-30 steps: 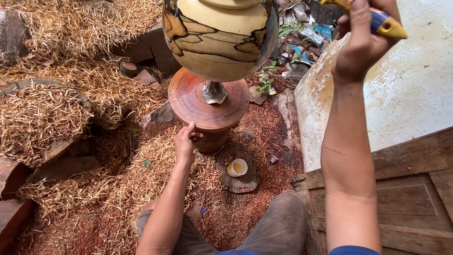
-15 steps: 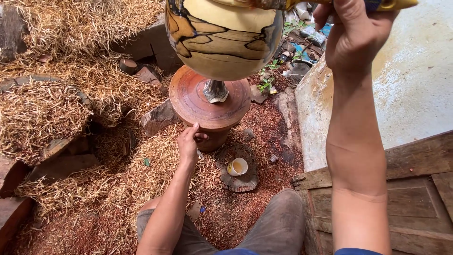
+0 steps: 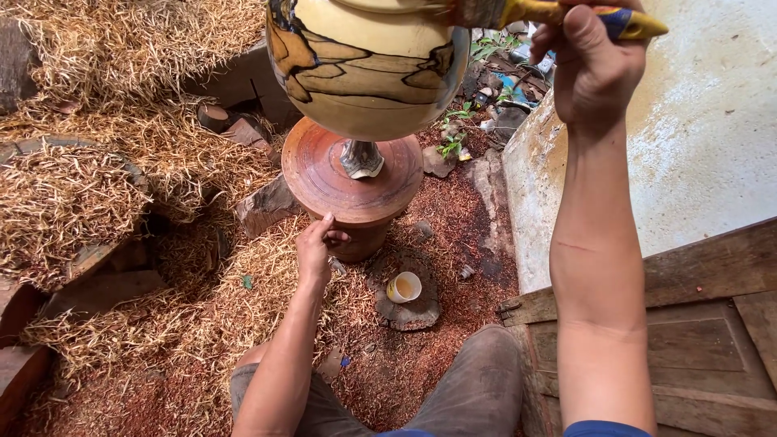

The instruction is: Applying a clear varnish or finish to a decorative wooden vase using a brush.

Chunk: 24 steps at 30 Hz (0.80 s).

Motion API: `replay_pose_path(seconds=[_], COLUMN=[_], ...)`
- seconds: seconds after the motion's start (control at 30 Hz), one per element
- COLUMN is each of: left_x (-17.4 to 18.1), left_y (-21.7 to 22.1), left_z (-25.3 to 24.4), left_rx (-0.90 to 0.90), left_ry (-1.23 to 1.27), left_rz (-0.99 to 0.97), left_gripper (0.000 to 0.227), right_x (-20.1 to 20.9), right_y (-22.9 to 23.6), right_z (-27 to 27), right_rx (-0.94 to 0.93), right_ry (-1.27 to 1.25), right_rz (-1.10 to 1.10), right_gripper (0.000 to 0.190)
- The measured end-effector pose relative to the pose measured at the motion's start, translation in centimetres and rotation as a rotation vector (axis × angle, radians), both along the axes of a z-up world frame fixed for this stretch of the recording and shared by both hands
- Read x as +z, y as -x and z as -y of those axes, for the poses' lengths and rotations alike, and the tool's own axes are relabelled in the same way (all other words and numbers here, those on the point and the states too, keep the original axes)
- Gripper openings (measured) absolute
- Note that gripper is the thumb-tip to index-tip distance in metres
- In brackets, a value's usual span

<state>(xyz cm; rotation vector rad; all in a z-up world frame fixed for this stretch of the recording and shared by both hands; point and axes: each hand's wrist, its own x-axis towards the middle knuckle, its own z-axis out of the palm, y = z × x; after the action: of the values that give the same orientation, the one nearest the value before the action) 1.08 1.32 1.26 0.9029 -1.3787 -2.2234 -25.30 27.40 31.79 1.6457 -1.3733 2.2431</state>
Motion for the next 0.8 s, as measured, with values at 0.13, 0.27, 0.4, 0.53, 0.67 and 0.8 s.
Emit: replay_pose_path(seconds=[0.13, 0.27, 0.4, 0.53, 0.67, 0.8], left_x=[-0.6, -1.2, 0.2, 0.3, -0.3, -1.2], left_y=[-0.2, 0.0, -0.3, 0.4, 1.4, 1.8], left_z=[-0.1, -0.6, -1.8, -3.8, -6.0, -6.4], left_rx=[0.020, 0.019, -0.016, -0.096, -0.119, -0.032], left_ry=[0.026, 0.023, 0.035, 0.024, -0.021, -0.218], left_rz=[0.008, -0.032, 0.030, 0.068, -0.012, -0.077], left_gripper=[0.030, 0.030, 0.036, 0.037, 0.037, 0.036], right_x=[-0.5, 1.9, 4.7, 3.8, 4.3, 4.0], right_y=[3.8, -0.4, -9.2, -15.2, -18.4, -14.6], right_z=[-2.3, 0.1, 4.1, 6.5, 8.9, 7.0], right_rx=[-0.331, -0.414, -0.688, -0.816, -0.625, -0.315], right_ry=[0.006, -0.038, -0.129, -0.134, -0.095, -0.117], right_rz=[0.137, -0.163, -0.755, -0.916, -0.905, -0.193], right_gripper=[0.018, 0.011, 0.006, 0.009, 0.004, 0.004])
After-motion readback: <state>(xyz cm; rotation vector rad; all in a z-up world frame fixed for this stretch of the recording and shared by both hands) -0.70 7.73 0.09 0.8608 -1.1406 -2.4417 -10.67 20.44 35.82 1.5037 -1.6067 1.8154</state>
